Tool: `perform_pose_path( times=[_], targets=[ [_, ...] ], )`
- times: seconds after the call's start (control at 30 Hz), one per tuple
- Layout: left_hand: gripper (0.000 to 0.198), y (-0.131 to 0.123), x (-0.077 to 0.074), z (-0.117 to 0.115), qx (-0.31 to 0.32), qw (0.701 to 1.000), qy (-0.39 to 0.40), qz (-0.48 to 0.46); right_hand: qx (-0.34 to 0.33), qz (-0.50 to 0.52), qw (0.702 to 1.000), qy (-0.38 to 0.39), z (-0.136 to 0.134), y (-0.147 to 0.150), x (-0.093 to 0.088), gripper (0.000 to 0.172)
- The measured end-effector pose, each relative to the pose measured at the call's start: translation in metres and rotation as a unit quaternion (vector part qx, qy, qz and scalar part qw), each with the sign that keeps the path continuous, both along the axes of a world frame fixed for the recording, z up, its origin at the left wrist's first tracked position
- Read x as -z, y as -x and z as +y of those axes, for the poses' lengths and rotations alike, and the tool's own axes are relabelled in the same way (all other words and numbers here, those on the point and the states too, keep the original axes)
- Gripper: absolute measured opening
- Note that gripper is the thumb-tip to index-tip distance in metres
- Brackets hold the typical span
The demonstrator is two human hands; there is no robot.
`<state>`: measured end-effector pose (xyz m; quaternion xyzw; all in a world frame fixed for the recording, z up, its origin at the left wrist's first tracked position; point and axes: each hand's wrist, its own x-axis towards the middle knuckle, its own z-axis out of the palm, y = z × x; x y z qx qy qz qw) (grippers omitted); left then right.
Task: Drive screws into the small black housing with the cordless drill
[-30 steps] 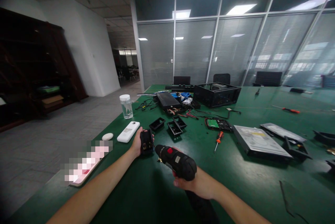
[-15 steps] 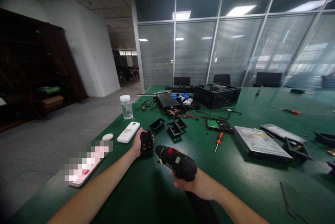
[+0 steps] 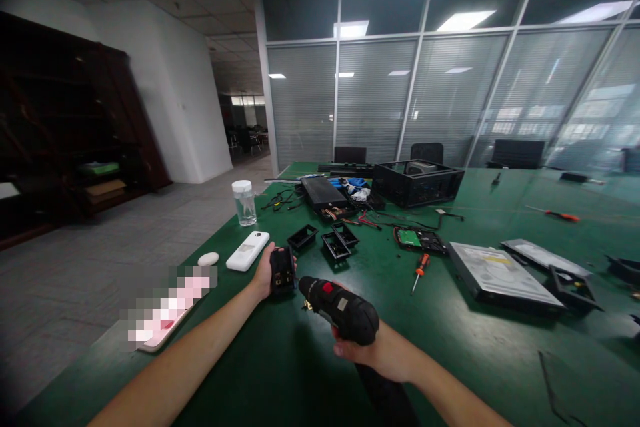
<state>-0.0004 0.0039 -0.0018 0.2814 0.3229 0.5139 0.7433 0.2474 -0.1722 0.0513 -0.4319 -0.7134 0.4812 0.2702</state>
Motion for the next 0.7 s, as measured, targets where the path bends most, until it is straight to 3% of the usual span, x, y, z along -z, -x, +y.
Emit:
perform_pose_path(
  times=[0.47, 0.7],
  targets=[
    [0.048, 0.0002, -0.0011, -0.0013, 0.021, 0.999, -0.009, 0.023, -0.001, 0.016, 1.0, 0.02, -0.0001, 0.0028, -0.0028, 0.022],
    [0.042, 0.0001, -0.0005, -0.0002, 0.002, 1.0, -0.006, 0.014, -0.008, 0.024, 1.0, 0.014, 0.0012, 0.0016, 0.0005, 0.025]
  ],
)
